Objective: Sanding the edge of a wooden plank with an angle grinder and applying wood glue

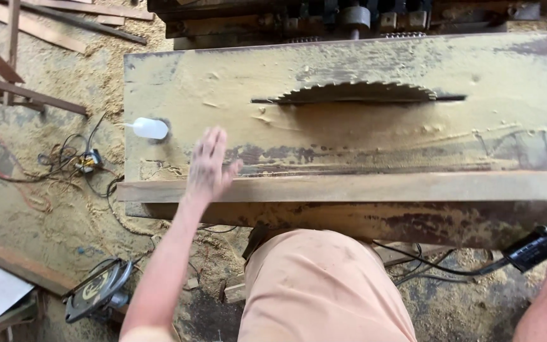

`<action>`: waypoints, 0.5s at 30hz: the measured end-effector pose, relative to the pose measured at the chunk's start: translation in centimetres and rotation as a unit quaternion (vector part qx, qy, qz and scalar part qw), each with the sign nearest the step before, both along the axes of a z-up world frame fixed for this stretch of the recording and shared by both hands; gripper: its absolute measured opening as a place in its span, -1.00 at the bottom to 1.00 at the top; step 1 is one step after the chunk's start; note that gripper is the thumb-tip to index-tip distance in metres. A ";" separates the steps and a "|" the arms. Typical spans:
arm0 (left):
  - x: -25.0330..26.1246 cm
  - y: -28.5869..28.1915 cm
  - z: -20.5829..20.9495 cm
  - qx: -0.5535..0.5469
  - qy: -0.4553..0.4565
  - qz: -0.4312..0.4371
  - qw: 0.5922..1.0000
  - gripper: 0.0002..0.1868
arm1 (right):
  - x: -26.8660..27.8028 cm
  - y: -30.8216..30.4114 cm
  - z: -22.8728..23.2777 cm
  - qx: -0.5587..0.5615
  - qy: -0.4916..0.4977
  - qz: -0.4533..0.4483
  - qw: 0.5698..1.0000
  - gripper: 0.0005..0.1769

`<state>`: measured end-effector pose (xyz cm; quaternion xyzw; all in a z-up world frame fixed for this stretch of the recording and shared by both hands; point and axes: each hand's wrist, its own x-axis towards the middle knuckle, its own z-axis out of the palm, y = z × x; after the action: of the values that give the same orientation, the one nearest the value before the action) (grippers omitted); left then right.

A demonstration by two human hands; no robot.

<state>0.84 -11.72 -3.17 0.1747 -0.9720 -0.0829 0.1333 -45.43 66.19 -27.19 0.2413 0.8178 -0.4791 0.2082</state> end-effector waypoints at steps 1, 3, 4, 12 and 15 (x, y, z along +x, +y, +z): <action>-0.4 -1.3 -1.0 -0.001 -0.005 0.003 1.000 -0.18 | -0.7 -0.2 -0.7 -0.003 -0.009 0.015 1.000 -0.83; -2.1 -4.2 -3.3 0.054 -0.160 0.072 0.983 0.05 | -1.9 -0.4 -2.3 -0.011 -0.027 0.037 0.999 -0.80; -2.7 -4.5 -3.7 0.051 -0.164 0.069 0.983 0.05 | -2.4 -0.3 -3.3 -0.016 -0.035 0.044 0.998 -0.78; -7.2 -3.8 -10.6 0.005 -0.273 -0.102 0.957 0.33 | 2.5 0.7 0.9 -0.046 -0.126 -0.026 0.991 -0.68; -10.7 -1.3 -9.4 0.002 -0.334 -0.204 0.920 0.16 | 3.5 -0.3 3.9 -0.037 -0.111 0.008 0.993 -0.73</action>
<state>-9.83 -12.99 -12.59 -0.0093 -0.9746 -0.0476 -0.2188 -41.96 65.87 -23.33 0.2783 0.7732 -0.4777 0.3107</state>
